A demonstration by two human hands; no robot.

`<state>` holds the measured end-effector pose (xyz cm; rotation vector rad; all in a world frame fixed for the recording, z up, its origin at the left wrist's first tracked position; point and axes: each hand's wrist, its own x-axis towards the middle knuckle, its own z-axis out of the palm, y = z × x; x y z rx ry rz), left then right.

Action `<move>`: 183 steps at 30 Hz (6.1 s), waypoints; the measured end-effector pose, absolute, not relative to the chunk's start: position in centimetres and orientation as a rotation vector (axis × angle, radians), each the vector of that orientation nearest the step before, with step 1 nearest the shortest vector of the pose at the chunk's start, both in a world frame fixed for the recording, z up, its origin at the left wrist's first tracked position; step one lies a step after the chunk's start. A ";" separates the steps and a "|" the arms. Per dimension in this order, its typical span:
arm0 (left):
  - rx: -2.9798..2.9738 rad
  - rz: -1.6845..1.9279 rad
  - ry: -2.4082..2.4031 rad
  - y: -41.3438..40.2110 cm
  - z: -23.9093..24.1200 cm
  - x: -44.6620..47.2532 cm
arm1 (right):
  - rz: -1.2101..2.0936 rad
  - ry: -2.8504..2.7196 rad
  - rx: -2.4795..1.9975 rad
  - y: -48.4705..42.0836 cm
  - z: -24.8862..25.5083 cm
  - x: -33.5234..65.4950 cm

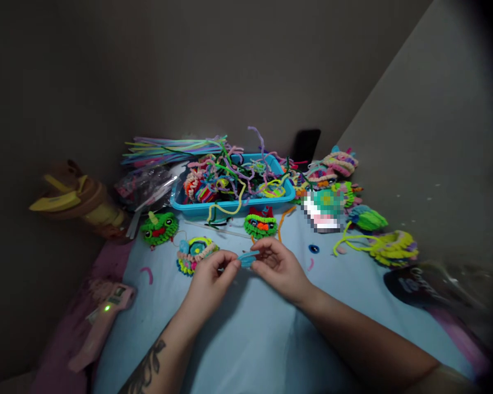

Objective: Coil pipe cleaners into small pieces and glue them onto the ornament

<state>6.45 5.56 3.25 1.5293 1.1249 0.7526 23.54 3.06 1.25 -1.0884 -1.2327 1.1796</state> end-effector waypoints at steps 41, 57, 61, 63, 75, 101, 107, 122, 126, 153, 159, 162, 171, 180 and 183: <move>1.983 0.827 1.174 5.5 2.3 6.3 | 1.045 -1.229 -1.210 3.1 0.1 23.0; 1.773 0.779 1.155 5.3 3.2 6.7 | 1.240 -1.283 -1.102 2.9 1.2 22.6; 1.662 0.750 1.146 5.3 3.4 6.8 | 1.365 -1.228 -1.035 3.0 1.1 23.0; 1.597 0.751 1.147 5.3 3.4 6.9 | 1.386 -1.213 -1.011 3.1 1.0 23.2; 1.465 0.691 1.103 5.5 3.4 6.9 | 1.457 -1.138 -0.978 3.4 1.2 23.2; 1.378 0.694 1.054 5.6 3.3 6.8 | 1.533 -1.019 -0.947 3.9 0.8 23.7; 1.371 0.757 1.125 5.9 3.1 6.4 | 1.640 -0.910 -0.918 4.1 0.5 23.6; 1.315 0.689 1.026 5.6 3.3 6.5 | 1.487 -1.178 -1.037 3.8 0.4 24.2; 1.325 0.718 1.004 5.6 3.2 6.6 | 1.301 -1.260 -1.103 3.7 1.5 24.0; 1.586 0.774 1.116 5.1 2.9 6.7 | 1.110 -1.284 -1.225 3.4 1.4 23.4; 1.565 0.755 1.153 5.0 2.6 7.0 | 0.978 -1.373 -1.362 3.3 0.9 23.5; 1.565 0.764 1.156 5.1 2.7 7.0 | 0.999 -1.356 -1.333 3.3 1.0 23.5; 1.639 0.809 1.102 5.4 3.3 6.7 | 1.293 -1.198 -1.049 3.4 0.8 23.5; 1.723 0.710 1.033 5.0 3.6 6.9 | 1.089 -1.411 -1.041 3.6 0.8 23.9; 1.695 0.696 1.051 5.0 3.6 6.9 | 1.083 -1.421 -1.043 3.7 1.1 24.0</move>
